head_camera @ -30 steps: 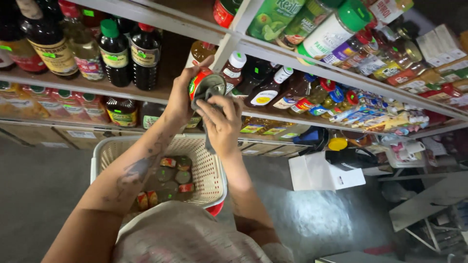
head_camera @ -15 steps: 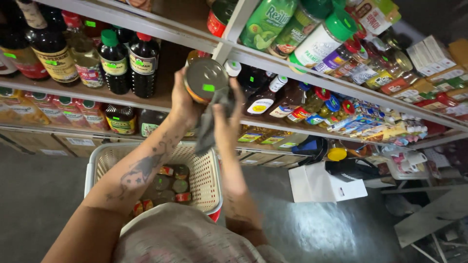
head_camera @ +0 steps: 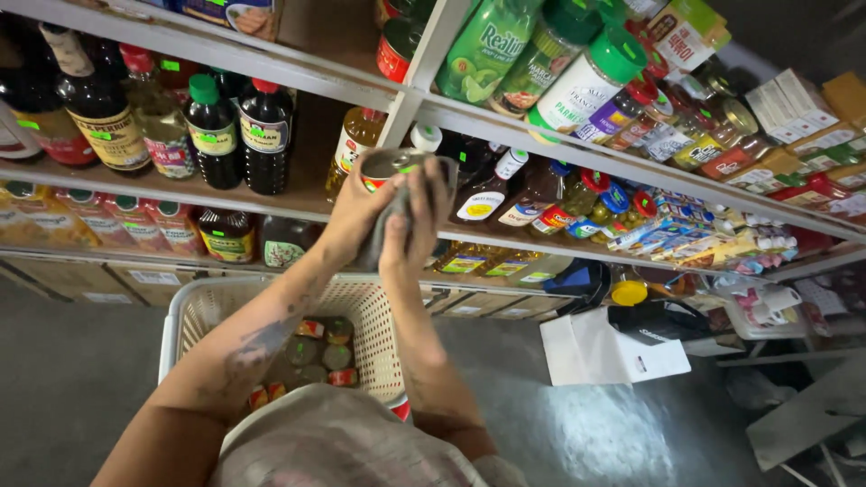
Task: Cleaning canned goods with a cloth and stocking them onto grocery store shelves.
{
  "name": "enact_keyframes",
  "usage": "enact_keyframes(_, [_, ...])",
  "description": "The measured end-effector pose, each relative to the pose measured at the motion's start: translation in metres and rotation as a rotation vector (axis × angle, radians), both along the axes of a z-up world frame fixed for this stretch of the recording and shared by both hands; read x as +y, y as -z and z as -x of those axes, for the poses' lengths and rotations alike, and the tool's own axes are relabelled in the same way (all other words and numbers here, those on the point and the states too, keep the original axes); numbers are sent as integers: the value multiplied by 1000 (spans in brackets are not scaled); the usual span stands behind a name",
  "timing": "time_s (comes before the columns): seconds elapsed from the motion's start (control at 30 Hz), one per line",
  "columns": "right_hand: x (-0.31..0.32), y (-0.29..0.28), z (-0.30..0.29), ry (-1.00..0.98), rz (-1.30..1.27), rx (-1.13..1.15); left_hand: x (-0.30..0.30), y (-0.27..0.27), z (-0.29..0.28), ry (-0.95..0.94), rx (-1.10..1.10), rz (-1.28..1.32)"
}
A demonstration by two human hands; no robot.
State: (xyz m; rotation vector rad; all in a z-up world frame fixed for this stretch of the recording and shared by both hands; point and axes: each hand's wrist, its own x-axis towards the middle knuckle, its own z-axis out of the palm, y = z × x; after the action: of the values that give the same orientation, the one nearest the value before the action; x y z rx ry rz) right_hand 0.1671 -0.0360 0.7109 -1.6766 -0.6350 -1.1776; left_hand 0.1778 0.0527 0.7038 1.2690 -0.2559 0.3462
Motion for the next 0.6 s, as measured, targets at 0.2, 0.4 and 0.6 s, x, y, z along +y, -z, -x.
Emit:
enact_keyframes(0.2, [15, -37, -13, -165, -482, 369, -13, 1, 24, 59, 53, 293])
enact_keyframes(0.4, [5, -10, -5, -700, -658, 536, 18, 7, -10, 32, -300, 45])
enact_keyframes(0.6, [-2, -20, 42, -336, -10, 479, 48, -26, 0, -35, -409, -244])
